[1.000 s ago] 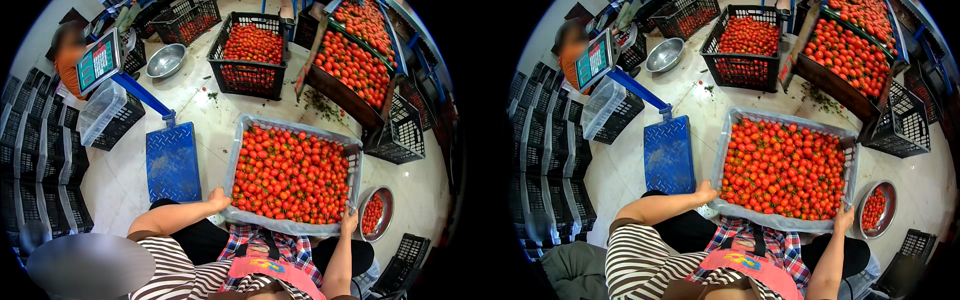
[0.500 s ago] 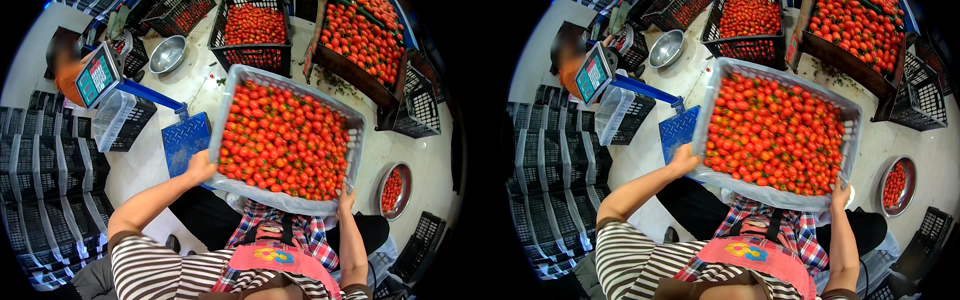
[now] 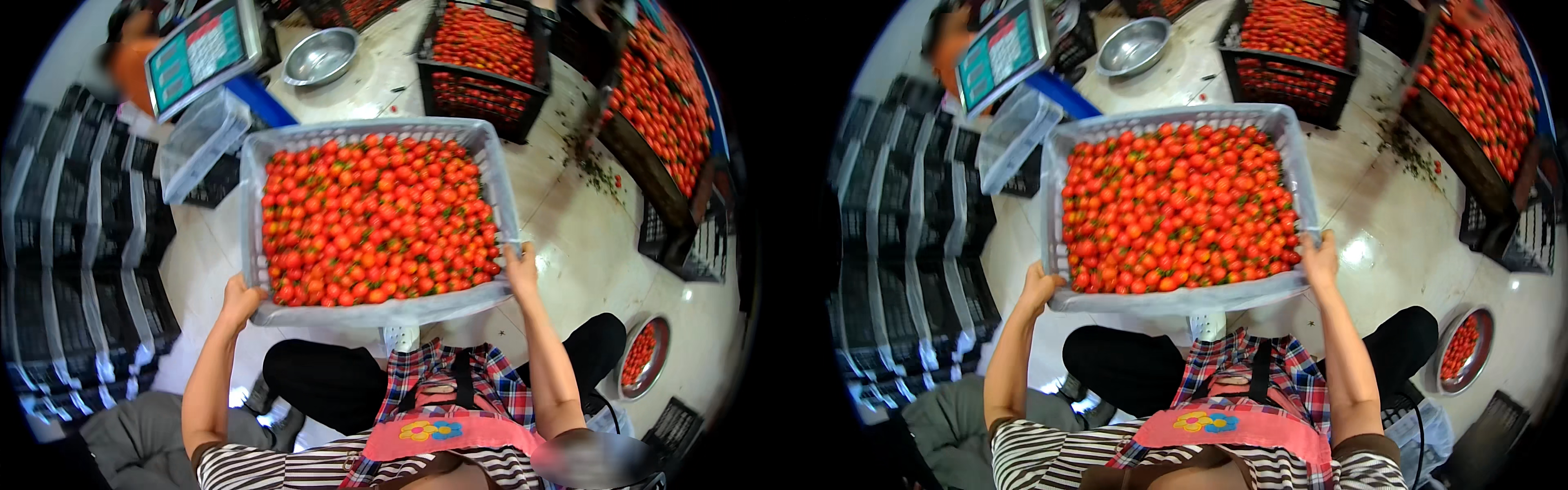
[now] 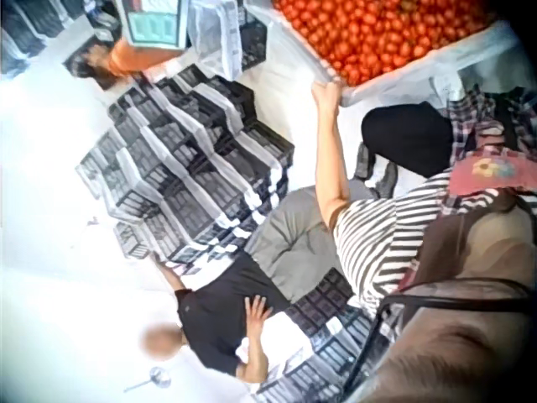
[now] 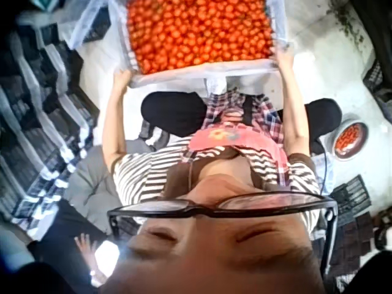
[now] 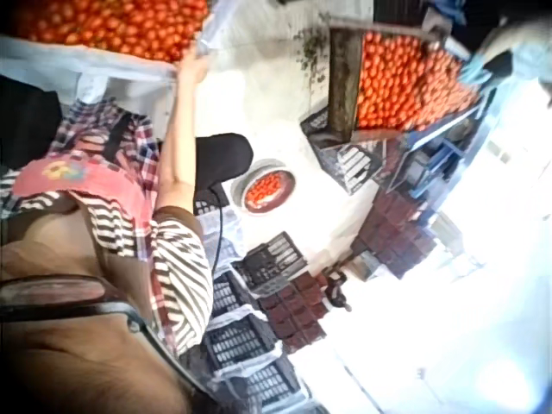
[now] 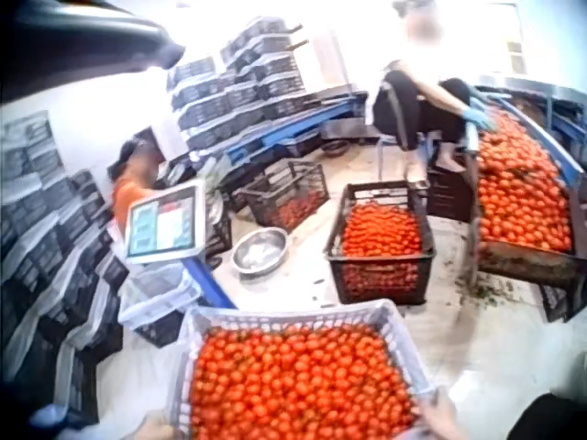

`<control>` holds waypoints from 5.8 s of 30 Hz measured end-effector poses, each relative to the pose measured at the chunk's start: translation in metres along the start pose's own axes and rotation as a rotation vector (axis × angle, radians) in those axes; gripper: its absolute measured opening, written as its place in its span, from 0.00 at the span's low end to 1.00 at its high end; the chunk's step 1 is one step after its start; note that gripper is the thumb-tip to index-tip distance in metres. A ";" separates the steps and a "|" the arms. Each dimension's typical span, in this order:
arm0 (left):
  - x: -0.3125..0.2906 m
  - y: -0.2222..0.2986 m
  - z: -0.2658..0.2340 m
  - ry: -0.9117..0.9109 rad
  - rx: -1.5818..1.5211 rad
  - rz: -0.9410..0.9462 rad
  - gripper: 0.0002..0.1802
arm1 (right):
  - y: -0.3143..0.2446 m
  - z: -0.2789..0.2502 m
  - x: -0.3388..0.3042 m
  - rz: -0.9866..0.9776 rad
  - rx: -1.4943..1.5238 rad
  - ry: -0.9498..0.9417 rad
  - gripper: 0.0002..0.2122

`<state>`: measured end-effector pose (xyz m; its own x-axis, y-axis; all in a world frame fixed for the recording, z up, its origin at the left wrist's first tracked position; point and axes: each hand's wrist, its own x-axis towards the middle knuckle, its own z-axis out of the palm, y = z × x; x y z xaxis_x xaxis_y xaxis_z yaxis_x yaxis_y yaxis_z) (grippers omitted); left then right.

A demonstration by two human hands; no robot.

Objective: The person sorts cherry tomatoes by hand from a large basket into a smaller crate and onto a conveyor belt.

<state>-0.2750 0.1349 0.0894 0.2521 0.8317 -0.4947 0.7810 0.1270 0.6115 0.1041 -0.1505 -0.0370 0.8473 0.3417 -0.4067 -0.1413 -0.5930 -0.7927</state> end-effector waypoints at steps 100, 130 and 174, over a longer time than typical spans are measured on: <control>-0.099 0.268 0.338 -0.734 0.514 1.710 0.15 | 0.118 -0.165 -0.068 -0.952 -0.388 0.587 0.21; -0.121 0.183 0.506 -0.543 0.914 1.715 0.18 | 0.469 -0.299 -0.080 0.441 1.915 1.040 0.18; -0.082 0.016 0.072 -0.502 -2.116 0.290 0.35 | -0.339 0.022 -0.187 -0.503 0.132 -0.552 0.12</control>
<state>-0.2424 0.0301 0.0950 0.5721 0.8062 -0.1509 -0.8047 0.5873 0.0867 -0.0182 0.0027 0.2978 0.4510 0.8840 -0.1226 0.1048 -0.1889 -0.9764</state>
